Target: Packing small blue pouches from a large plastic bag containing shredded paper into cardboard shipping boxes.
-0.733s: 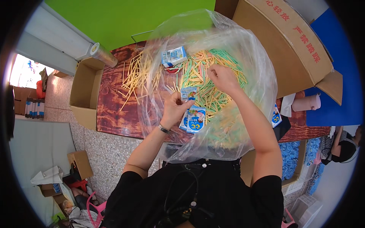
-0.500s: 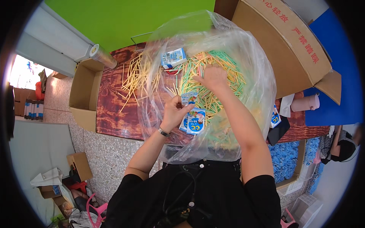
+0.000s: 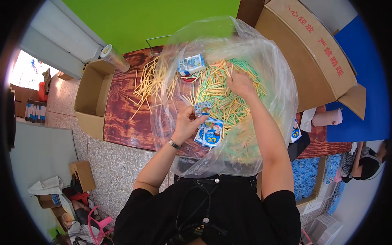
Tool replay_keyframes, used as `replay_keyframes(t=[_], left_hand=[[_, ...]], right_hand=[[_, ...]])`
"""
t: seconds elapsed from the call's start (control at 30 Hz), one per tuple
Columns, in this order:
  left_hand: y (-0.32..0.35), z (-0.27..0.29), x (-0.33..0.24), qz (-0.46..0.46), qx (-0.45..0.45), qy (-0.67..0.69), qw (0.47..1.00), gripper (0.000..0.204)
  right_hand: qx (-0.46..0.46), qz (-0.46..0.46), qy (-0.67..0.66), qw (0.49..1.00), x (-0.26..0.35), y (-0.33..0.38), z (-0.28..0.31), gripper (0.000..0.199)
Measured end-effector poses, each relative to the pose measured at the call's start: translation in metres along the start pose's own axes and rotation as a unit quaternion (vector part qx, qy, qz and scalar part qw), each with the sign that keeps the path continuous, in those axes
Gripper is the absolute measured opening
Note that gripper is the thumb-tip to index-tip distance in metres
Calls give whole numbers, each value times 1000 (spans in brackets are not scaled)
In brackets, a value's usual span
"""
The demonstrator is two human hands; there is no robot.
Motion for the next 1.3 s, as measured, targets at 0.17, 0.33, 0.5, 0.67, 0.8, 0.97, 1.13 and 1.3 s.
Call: replay_keyframes(t=[0.17,0.33,0.5,0.67,0.8,0.97,1.13,1.3], left_hand=[[2,4,-7,11,-1,4,1000,29],[1,6,-13,-4,4,-29,1000,28],[2,7,-5,29,21,26,999,23],[7,13,-20,63,40,117,990,22],[13,26,-13,59,30,116,991,30],[21,42,-14,40,-79,130,988,25],[25,56,-16,41,-129,104,985,27],[30,68,-12,28,-146,64,987,28]], right_hand=[[21,45,-262,964,-1,7,29,32],[84,-87,-713,691,-25,9,20,35],[122,-69,-806,575,-19,12,20,36],[211,-39,-741,637,7,12,22,33],[267,37,-476,837,52,12,36,29],[188,340,187,902,126,5,21,23],[126,367,383,839,180,11,-58,12],[111,359,505,777,201,32,-77,10]])
Point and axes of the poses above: each hand's wrist, its own y-axis away from the middle knuckle, its own z-axis out of the back of the hand, x = y × z, the point moved 3 cm from there along -y, towards the middle knuckle, and after that the axes turned 2 degrees about y, right-handed, at the moved point
